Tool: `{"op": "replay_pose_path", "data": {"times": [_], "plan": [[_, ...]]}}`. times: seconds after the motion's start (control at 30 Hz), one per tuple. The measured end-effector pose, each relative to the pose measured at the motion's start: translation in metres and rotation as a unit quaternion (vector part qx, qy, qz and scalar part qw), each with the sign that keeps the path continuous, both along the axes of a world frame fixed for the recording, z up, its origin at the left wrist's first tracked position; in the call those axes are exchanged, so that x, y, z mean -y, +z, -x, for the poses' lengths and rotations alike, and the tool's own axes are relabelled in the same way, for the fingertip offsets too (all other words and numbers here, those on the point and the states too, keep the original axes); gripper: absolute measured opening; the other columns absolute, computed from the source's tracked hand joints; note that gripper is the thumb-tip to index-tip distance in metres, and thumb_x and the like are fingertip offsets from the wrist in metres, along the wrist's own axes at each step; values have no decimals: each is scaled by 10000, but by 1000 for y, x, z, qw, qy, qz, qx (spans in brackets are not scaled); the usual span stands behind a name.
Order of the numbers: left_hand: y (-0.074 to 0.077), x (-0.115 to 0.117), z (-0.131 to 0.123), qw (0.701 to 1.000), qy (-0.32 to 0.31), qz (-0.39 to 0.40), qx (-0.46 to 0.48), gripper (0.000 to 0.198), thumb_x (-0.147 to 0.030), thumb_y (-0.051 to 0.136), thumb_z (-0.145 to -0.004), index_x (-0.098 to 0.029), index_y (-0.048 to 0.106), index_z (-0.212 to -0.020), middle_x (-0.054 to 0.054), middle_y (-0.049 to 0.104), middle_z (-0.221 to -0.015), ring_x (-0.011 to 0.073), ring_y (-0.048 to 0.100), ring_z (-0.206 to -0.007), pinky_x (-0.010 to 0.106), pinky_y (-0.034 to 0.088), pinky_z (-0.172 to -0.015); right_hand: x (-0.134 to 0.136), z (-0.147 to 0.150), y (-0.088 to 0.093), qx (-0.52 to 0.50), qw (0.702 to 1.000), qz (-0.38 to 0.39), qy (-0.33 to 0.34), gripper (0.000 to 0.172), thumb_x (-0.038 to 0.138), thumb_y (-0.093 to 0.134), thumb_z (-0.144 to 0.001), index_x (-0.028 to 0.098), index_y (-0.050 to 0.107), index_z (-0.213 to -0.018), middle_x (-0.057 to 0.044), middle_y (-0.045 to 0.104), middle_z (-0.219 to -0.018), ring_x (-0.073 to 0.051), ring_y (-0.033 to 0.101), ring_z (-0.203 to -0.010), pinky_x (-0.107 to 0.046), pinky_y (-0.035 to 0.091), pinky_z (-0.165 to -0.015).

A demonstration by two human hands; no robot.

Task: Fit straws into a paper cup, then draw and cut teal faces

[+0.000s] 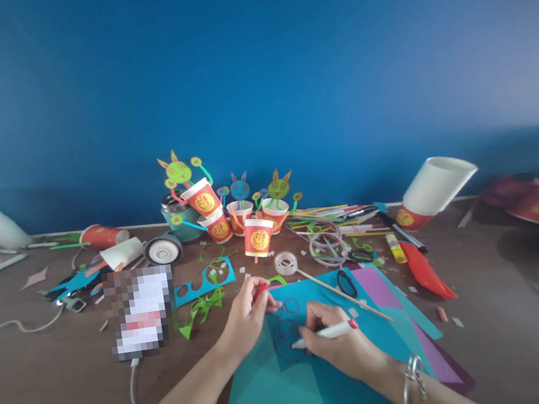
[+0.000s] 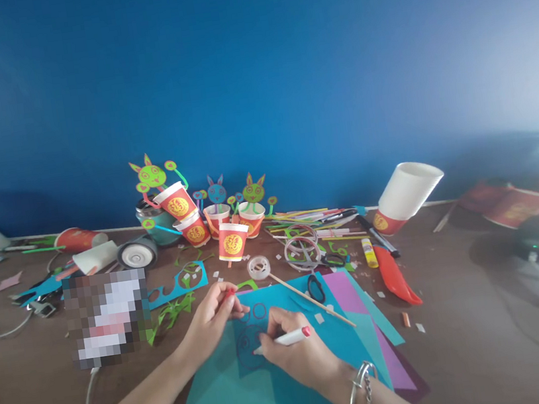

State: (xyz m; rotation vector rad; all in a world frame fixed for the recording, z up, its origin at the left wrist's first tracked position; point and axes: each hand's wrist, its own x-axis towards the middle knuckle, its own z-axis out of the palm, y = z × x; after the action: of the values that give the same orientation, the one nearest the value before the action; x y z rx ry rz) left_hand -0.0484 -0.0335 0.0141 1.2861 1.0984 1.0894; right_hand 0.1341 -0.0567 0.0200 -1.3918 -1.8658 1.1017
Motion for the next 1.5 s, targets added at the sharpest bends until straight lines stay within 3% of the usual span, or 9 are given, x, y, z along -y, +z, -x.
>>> {"op": "replay_pose_path", "data": {"times": [0.53,1.1,1.5], "plan": [[1,0,0,1000,0,7,0,277,-449,491,-847,-188,464,-935,-12,564,-734,187,664,-756,362,550,-734,-1,1,3,11,1000,1,-7,251,170,501,-701,212,319,-531,65,409,-503,-90,384,-500,-198,301,-454],[1,0,0,1000,4,5,-1,285,-462,502,-839,-193,481,-931,-16,570,-729,187,666,-748,356,552,-725,-2,1,-5,-9,999,27,-45,215,193,506,-737,213,382,-562,61,518,-482,-89,463,-446,-186,346,-420],[0,0,0,1000,3,5,1,269,-444,507,-838,-194,486,-935,-12,572,-733,184,659,-744,352,548,-724,-2,0,-7,-5,1000,2,-22,232,241,529,-753,208,387,-572,55,506,-522,-88,429,-490,-196,318,-447]]}}
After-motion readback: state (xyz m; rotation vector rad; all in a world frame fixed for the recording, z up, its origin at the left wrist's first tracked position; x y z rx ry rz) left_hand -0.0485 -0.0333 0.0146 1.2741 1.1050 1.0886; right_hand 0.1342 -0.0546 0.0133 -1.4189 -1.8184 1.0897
